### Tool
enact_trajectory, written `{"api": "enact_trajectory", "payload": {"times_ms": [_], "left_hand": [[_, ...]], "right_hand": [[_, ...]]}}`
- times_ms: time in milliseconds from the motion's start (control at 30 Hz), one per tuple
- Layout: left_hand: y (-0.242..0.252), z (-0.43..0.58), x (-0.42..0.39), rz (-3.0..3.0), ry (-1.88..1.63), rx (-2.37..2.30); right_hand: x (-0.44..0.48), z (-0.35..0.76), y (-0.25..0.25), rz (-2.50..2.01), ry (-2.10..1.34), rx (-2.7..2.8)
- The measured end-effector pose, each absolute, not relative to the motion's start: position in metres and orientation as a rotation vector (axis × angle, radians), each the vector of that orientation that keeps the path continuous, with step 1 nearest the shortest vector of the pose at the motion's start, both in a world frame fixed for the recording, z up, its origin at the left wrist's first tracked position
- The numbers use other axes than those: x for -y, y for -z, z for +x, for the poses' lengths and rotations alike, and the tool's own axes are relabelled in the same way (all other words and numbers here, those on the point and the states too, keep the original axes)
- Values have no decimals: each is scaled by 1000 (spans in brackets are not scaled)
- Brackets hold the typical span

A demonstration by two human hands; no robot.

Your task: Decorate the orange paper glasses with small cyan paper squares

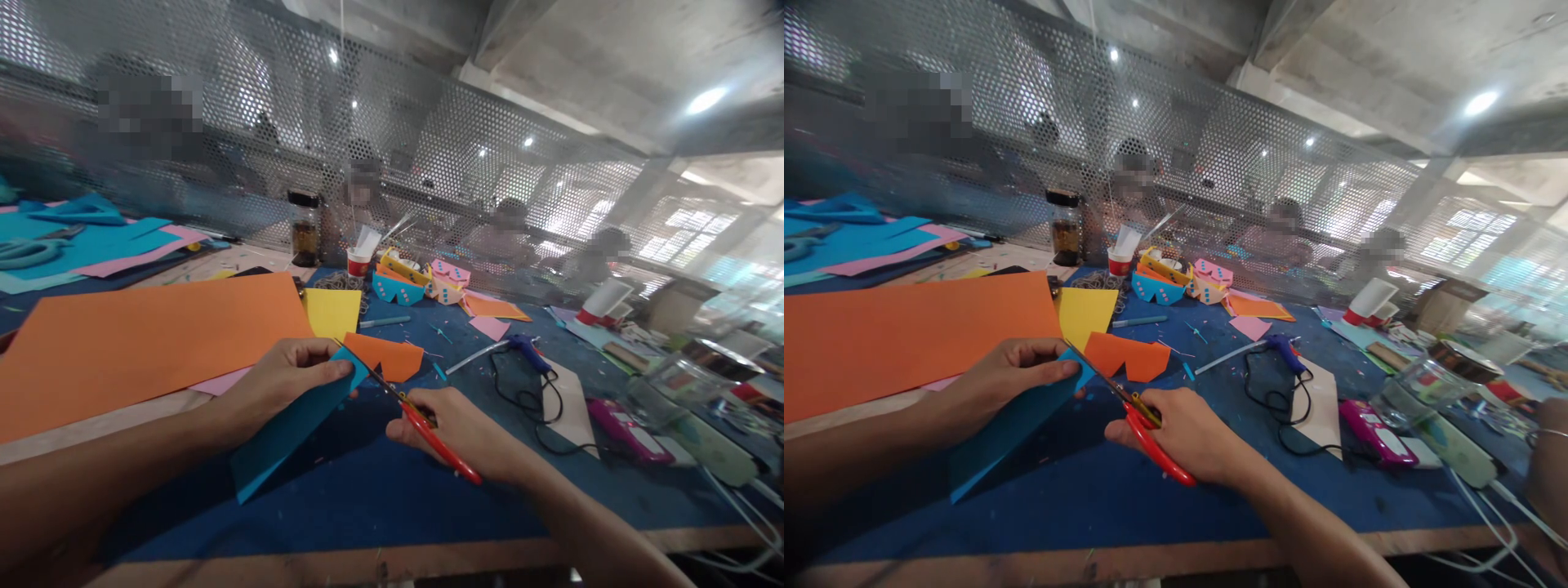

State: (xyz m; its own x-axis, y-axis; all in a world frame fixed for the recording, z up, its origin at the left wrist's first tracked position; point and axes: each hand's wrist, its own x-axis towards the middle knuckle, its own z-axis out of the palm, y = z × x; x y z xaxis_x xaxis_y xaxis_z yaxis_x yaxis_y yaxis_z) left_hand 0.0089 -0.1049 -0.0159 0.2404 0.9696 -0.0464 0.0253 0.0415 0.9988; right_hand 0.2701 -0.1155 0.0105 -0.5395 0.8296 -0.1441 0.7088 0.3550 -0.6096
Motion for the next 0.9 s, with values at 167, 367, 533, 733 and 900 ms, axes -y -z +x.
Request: {"api": "enact_trajectory", "payload": {"times_ms": [167, 367, 533, 733, 900], "left_hand": [[18, 8, 103, 1292, -986, -1045], [19, 7, 104, 1283, -987, -1030], [16, 8, 105, 1290, -992, -1024], [19, 7, 103, 1297, -976, -1023], [19, 8, 103, 1301, -968, -1027]], "right_hand": [[116, 269, -11, -1372, -940, 2430], [115, 270, -8, -1362, -951, 2425], [115, 271, -6, -1353, -950, 2424], [114, 271, -4, -1329, -978, 2400], [112, 271, 1, -1273, -1024, 2279]]}}
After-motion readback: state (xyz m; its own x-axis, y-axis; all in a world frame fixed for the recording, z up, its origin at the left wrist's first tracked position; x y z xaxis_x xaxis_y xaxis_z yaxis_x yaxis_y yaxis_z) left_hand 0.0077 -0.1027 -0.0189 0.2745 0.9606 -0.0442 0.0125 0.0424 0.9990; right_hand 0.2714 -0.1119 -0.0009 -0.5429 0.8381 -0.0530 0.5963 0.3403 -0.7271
